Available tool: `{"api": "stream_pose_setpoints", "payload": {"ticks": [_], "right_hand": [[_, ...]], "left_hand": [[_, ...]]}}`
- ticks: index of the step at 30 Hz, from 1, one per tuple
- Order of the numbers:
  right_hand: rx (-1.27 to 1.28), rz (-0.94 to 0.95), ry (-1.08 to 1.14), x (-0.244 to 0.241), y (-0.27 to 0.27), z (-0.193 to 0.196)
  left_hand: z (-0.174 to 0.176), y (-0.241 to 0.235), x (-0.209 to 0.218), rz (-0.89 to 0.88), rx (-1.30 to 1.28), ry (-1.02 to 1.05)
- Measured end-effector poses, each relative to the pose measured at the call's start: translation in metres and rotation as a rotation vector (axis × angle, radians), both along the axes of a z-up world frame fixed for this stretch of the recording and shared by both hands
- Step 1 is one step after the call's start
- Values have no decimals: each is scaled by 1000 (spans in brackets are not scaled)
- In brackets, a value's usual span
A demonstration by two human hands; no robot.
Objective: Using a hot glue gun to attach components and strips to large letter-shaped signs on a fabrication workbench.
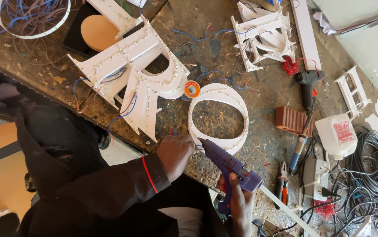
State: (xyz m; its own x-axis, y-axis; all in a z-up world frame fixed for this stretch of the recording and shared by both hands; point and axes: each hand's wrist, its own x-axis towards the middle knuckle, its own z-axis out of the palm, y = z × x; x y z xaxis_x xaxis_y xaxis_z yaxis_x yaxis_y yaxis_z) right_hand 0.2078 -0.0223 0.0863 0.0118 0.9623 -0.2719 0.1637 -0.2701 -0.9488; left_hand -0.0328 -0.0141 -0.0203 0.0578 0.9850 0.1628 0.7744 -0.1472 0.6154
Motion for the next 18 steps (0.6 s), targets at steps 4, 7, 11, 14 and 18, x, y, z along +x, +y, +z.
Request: {"api": "stream_pose_setpoints", "payload": {"ticks": [4, 7, 11, 14, 18], "right_hand": [[83, 102, -42, -11, 0, 11], [100, 92, -55, -12, 0, 12], [74, 117, -58, -3, 6, 5], [92, 125, -52, -4, 5, 3], [61, 98, -19, -3, 4, 2]], "left_hand": [[-1, 0, 0, -15, -18, 30], [-2, 1, 0, -30, -14, 52], [-2, 2, -1, -9, -1, -1], [-4, 2, 0, -27, 8, 12], [0, 3, -1, -51, -52, -18]]}}
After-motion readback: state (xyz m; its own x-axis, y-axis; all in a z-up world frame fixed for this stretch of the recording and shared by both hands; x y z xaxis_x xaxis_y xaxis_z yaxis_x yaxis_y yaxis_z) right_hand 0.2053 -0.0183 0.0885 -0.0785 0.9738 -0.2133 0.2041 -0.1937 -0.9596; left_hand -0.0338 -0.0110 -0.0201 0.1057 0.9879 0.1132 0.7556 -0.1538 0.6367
